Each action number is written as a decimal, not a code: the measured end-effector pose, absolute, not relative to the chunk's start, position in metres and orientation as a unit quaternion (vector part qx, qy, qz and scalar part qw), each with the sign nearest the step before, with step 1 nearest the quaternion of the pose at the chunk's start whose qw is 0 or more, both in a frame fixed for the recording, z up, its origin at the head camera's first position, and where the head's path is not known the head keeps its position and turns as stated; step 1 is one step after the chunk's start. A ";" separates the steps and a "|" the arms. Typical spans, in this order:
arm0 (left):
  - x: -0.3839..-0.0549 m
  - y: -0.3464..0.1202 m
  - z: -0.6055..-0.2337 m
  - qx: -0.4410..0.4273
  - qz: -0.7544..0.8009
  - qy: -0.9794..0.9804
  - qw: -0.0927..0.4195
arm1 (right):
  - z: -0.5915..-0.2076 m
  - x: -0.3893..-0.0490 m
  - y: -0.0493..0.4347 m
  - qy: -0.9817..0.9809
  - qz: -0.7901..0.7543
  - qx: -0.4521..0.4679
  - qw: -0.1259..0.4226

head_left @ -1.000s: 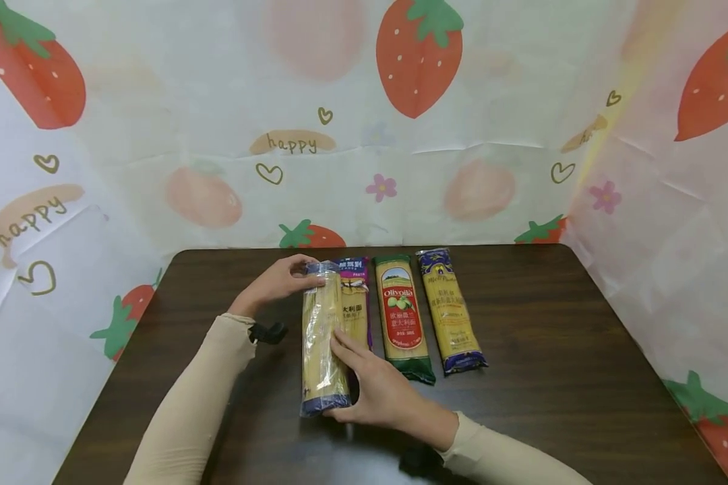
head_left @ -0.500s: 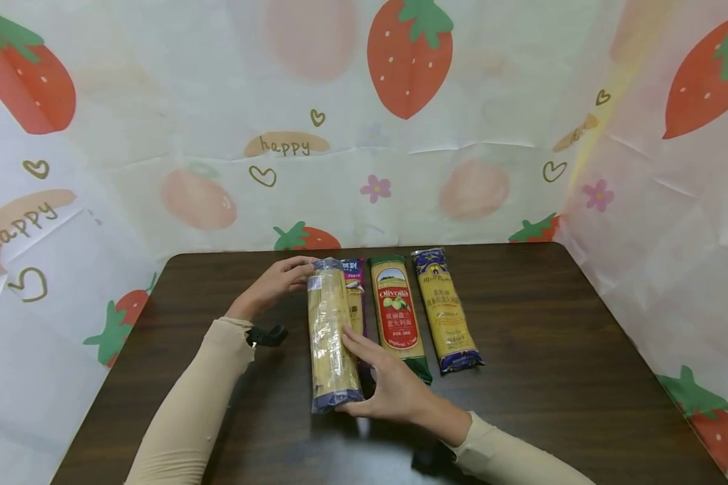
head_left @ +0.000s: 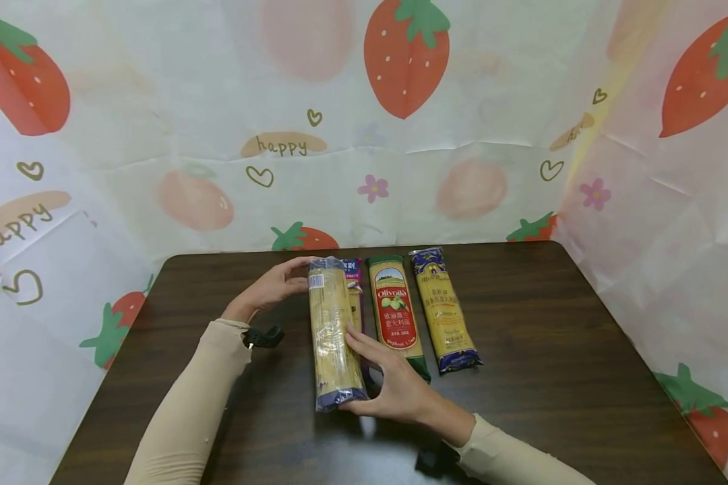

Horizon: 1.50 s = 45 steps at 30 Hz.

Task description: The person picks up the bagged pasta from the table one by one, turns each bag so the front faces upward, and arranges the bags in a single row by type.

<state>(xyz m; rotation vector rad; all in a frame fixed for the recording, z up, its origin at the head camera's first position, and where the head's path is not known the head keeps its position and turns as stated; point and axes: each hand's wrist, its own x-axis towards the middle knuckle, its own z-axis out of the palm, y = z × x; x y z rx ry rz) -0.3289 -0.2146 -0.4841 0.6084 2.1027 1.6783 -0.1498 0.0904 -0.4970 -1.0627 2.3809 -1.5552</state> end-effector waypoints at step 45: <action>-0.320 -0.207 -0.494 0.215 0.659 0.693 0.197 | -0.493 -0.149 0.086 0.721 -0.595 -0.353 0.032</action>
